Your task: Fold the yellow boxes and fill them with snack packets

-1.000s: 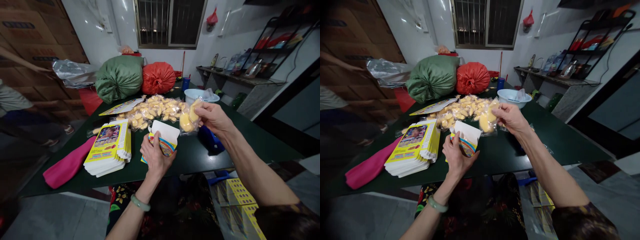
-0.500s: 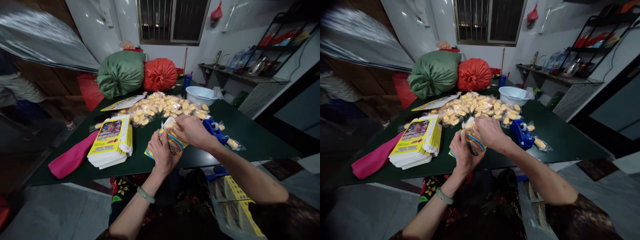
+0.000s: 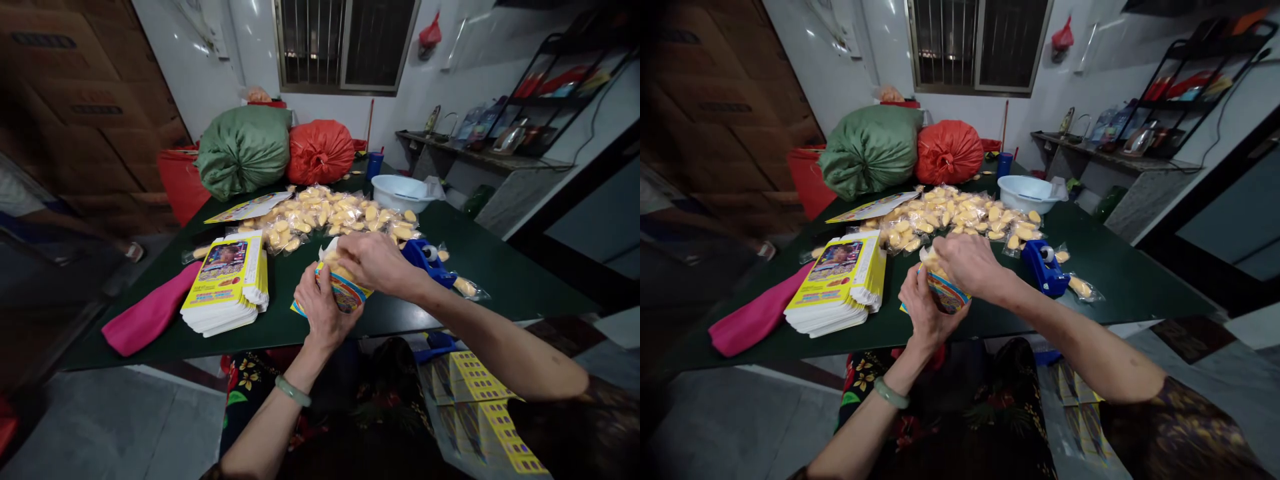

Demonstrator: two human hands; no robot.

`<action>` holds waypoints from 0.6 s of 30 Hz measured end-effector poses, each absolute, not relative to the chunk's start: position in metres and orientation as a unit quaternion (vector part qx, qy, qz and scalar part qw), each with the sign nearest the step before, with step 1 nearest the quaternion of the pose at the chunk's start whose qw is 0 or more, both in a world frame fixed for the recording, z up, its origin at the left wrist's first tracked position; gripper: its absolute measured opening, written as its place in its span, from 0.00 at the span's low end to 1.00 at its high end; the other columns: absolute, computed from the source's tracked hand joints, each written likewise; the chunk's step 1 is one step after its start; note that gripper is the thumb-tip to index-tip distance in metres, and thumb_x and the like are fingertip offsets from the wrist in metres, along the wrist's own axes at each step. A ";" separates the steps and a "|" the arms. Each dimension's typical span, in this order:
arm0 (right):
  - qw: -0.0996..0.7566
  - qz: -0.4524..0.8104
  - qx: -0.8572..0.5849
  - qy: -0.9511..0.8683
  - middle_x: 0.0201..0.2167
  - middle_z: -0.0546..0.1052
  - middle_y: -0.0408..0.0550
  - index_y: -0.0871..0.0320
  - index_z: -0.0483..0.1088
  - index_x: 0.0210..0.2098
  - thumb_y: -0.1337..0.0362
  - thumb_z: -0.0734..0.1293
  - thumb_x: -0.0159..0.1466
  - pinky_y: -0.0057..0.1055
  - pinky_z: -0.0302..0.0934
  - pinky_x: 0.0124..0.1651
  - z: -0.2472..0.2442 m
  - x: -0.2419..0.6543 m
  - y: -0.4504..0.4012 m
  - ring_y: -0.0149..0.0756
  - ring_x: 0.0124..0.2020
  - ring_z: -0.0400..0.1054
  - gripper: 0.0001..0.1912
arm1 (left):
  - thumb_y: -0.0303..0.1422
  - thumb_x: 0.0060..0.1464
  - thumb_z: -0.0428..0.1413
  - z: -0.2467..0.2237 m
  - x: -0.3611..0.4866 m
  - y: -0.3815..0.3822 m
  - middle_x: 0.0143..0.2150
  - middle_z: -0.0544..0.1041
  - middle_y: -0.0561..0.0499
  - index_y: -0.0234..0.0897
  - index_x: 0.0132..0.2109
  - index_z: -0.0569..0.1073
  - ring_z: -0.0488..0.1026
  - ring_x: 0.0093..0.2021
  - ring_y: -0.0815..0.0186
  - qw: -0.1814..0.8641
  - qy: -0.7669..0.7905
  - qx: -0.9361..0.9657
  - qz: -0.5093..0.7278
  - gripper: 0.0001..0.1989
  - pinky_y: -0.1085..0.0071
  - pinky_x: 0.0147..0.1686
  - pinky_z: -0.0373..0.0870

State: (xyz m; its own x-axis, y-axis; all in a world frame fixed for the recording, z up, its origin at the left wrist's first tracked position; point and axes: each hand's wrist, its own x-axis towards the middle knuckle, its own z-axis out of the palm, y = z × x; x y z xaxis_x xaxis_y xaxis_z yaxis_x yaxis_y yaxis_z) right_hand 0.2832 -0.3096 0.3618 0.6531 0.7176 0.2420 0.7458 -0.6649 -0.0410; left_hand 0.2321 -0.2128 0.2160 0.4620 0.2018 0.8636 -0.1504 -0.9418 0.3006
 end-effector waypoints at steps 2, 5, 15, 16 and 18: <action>0.005 -0.089 -0.903 -0.420 0.34 0.74 0.51 0.61 0.72 0.35 0.66 0.60 0.63 0.30 0.42 0.28 0.367 0.276 -0.303 0.32 0.29 0.62 0.10 | 0.47 0.37 0.63 0.214 0.230 -0.211 0.57 0.61 0.30 0.34 0.65 0.47 0.63 0.55 0.43 0.180 0.013 0.829 0.529 0.53 0.54 0.47 0.60; -0.032 -0.071 -0.895 -0.439 0.36 0.74 0.53 0.60 0.73 0.37 0.63 0.57 0.65 0.31 0.40 0.27 0.370 0.270 -0.294 0.32 0.28 0.62 0.14 | 0.47 0.39 0.63 0.213 0.229 -0.208 0.57 0.61 0.30 0.33 0.65 0.46 0.63 0.55 0.44 0.188 0.010 0.817 0.546 0.53 0.54 0.48 0.60; -0.021 0.022 -0.838 -0.545 0.35 0.76 0.51 0.61 0.74 0.36 0.68 0.60 0.64 0.29 0.48 0.31 0.364 0.287 -0.274 0.35 0.34 0.67 0.11 | 0.48 0.37 0.64 0.210 0.228 -0.201 0.55 0.63 0.30 0.32 0.65 0.45 0.65 0.53 0.43 0.183 0.061 0.804 0.562 0.55 0.52 0.46 0.63; 0.009 0.035 -0.819 -0.573 0.36 0.76 0.51 0.61 0.73 0.37 0.69 0.59 0.64 0.29 0.52 0.33 0.363 0.288 -0.278 0.34 0.35 0.67 0.11 | 0.49 0.37 0.64 0.208 0.227 -0.200 0.56 0.62 0.30 0.32 0.66 0.45 0.65 0.53 0.43 0.185 0.064 0.802 0.564 0.56 0.52 0.46 0.63; 0.080 0.042 -0.787 -0.611 0.40 0.75 0.51 0.61 0.71 0.45 0.68 0.56 0.66 0.28 0.57 0.39 0.360 0.286 -0.288 0.34 0.38 0.67 0.14 | 0.50 0.36 0.65 0.204 0.225 -0.196 0.57 0.61 0.29 0.33 0.66 0.45 0.64 0.54 0.42 0.201 0.072 0.796 0.566 0.57 0.49 0.48 0.63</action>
State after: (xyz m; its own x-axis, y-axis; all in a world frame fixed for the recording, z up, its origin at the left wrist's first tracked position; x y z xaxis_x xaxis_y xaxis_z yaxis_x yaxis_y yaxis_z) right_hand 0.2861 -0.2876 0.3597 0.2507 0.9675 0.0327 0.9541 -0.2413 -0.1775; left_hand 0.2246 -0.1958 0.2035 0.3480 0.3414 0.8732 -0.1133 -0.9092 0.4006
